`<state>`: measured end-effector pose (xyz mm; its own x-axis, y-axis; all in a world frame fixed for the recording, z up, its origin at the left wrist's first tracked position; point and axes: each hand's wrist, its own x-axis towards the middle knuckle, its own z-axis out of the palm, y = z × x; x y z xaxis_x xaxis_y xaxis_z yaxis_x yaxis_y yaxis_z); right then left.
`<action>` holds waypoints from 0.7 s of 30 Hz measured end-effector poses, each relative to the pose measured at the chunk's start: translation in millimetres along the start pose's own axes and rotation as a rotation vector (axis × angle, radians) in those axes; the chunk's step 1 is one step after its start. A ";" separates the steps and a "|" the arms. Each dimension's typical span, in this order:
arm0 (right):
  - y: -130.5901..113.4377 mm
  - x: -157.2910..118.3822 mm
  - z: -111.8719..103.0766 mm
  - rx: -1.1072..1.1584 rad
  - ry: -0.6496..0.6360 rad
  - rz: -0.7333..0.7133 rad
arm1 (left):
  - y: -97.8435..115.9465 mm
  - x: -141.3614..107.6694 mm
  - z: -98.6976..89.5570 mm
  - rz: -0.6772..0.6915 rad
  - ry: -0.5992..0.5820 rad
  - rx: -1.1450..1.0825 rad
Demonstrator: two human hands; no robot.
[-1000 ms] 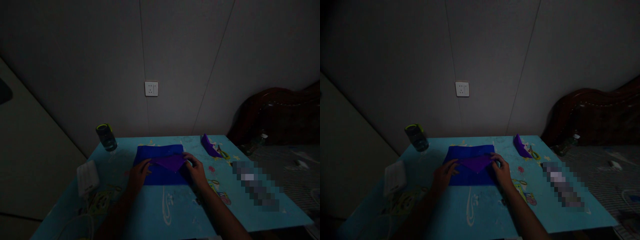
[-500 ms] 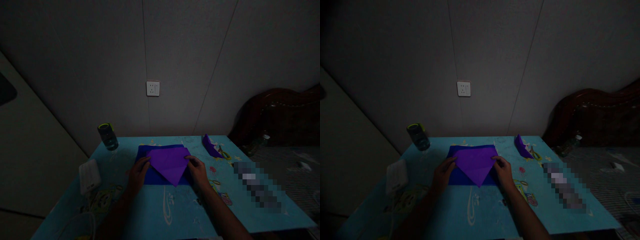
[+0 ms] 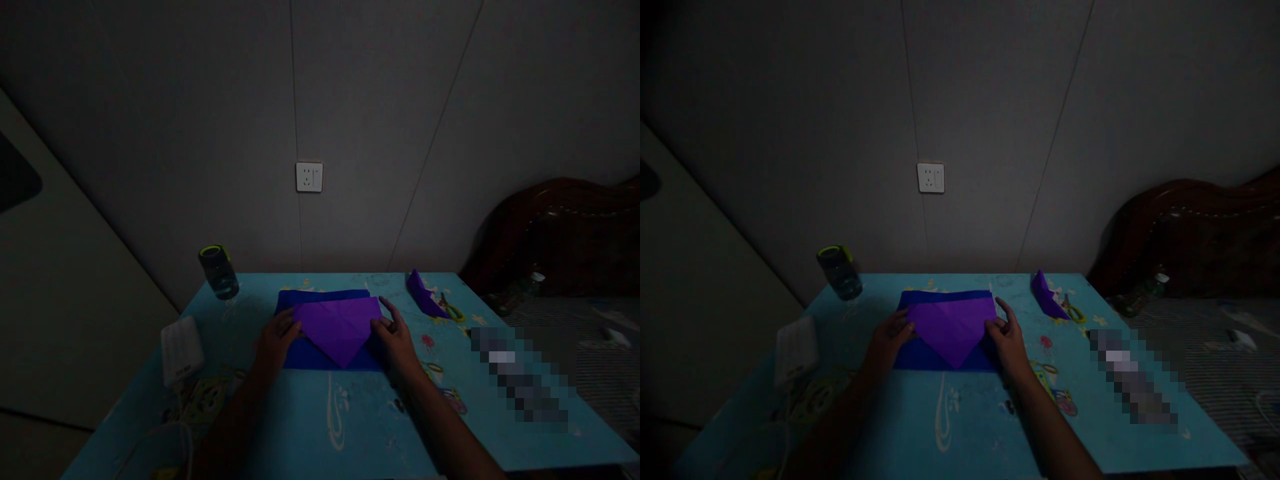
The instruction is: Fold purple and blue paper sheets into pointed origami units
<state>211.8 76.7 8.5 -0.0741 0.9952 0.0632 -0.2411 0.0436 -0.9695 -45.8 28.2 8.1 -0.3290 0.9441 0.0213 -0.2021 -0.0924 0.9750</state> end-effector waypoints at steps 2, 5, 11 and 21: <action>2.0 1.2 -1.4 0.033 -0.008 0.041 | -0.9 0.4 -0.9 -0.001 -0.011 0.000; 5.2 2.8 -3.9 0.063 -0.017 0.064 | -2.4 0.3 -1.4 0.012 -0.011 -0.015; 6.0 2.5 -6.2 0.077 -0.084 0.070 | -4.6 0.0 -2.0 0.032 -0.015 -0.071; 0.3 -4.0 -0.8 0.155 -0.166 0.106 | -5.8 3.9 -4.4 -0.006 0.065 -0.230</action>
<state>212.8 72.9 7.7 -0.2616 0.9651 0.0137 -0.3684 -0.0867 -0.9256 -49.9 31.0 1.5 -0.3844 0.9232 -0.0057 -0.4066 -0.1638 0.8988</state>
